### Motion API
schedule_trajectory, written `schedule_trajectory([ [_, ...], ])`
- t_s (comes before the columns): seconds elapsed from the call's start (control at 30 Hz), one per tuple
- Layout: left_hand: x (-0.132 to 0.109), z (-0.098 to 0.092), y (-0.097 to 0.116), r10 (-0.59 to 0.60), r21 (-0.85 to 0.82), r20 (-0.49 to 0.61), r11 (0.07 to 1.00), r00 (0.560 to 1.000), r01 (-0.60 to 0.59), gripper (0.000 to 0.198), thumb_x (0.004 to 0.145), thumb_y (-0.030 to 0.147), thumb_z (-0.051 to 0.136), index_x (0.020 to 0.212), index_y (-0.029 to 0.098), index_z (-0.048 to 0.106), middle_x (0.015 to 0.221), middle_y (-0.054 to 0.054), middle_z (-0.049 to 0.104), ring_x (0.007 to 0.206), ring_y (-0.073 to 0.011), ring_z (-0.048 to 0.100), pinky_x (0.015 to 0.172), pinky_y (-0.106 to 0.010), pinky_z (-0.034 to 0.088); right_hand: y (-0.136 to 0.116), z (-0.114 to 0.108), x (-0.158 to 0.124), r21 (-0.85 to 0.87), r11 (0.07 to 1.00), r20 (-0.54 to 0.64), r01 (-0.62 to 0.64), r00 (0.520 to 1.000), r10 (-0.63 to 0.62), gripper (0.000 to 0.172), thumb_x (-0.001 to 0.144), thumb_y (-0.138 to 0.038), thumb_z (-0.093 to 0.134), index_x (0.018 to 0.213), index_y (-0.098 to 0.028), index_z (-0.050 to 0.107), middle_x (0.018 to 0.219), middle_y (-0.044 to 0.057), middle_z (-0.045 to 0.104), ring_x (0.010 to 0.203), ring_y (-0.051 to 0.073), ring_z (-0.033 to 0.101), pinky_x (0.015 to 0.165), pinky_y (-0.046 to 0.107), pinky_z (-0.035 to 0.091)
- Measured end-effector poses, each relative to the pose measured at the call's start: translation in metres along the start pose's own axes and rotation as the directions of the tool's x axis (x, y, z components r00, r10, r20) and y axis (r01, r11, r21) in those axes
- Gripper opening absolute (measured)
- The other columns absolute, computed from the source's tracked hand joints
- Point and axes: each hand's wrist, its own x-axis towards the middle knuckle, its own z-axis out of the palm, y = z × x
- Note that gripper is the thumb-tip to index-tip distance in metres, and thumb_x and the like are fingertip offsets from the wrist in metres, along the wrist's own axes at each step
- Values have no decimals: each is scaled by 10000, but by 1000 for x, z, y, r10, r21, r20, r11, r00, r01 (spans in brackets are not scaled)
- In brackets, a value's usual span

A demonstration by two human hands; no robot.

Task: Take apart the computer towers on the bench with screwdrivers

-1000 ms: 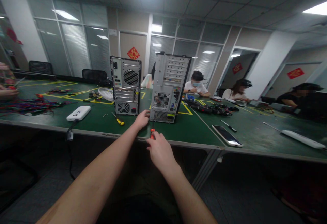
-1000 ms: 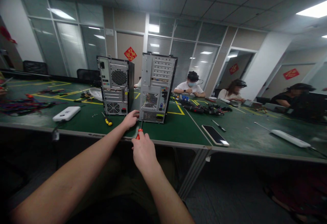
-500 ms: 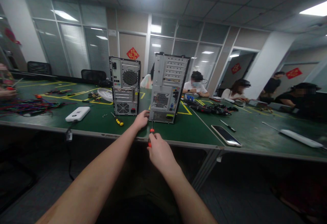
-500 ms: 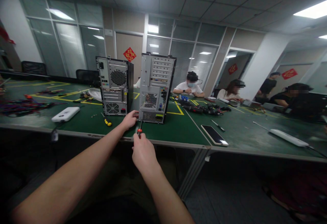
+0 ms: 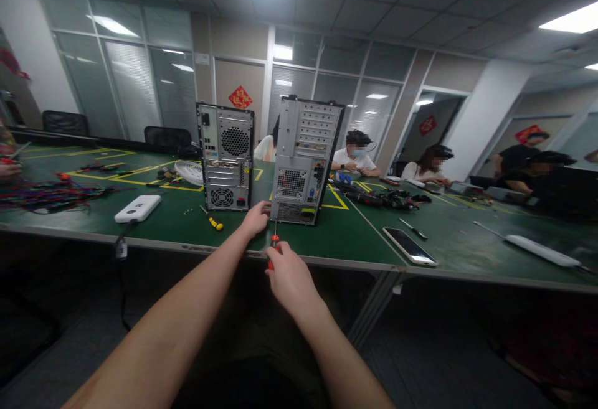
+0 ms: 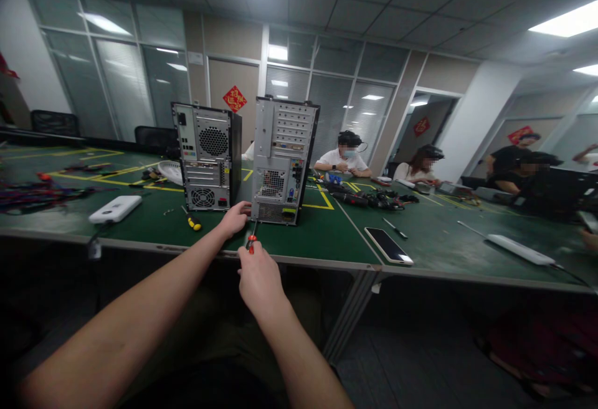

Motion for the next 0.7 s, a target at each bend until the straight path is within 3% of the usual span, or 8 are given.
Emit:
schedule_trajectory([
  [0.13, -1, -1, 1, 2, 17, -9, 1000, 1000, -2, 624, 671, -55, 496, 1232, 147, 678, 1163, -116, 807, 1161, -230, 749, 1083, -353, 545, 1, -1, 2, 23, 999, 26, -47, 999, 47, 336, 939, -214, 727, 1259, -236, 629, 1302, 106, 615, 1013, 245, 687, 822, 351, 537],
  [0.37, -3, 0, 3, 0, 50, -7, 999, 1000, 0, 625, 683, -62, 469, 1240, 137, 670, 1192, -126, 799, 1176, -225, 744, 1069, -337, 545, 3, -1, -1, -64, 997, -24, 49, 998, -51, 211, 957, -105, 592, 1091, -224, 702, 1310, 117, 611, 1093, 254, 643, 877, 353, 531],
  [0.57, -4, 0, 5, 6, 49, -8, 999, 1000, -6, 626, 676, -57, 474, 1235, 141, 674, 1194, -128, 797, 1172, -234, 744, 1054, -339, 554, 3, 2, 0, 28, 999, 8, -34, 999, 33, 287, 939, -201, 717, 1212, -251, 645, 1332, 99, 584, 947, 218, 701, 785, 333, 551],
  [0.7, -3, 0, 4, 8, 59, -25, 998, 1000, -6, 616, 673, -50, 498, 1221, 155, 689, 1180, -115, 801, 1154, -232, 747, 1066, -344, 547, 5, 4, -2, 39, 999, -21, -10, 1000, 11, 289, 927, -134, 701, 1193, -248, 690, 1327, 102, 576, 1044, 236, 688, 855, 338, 563],
])
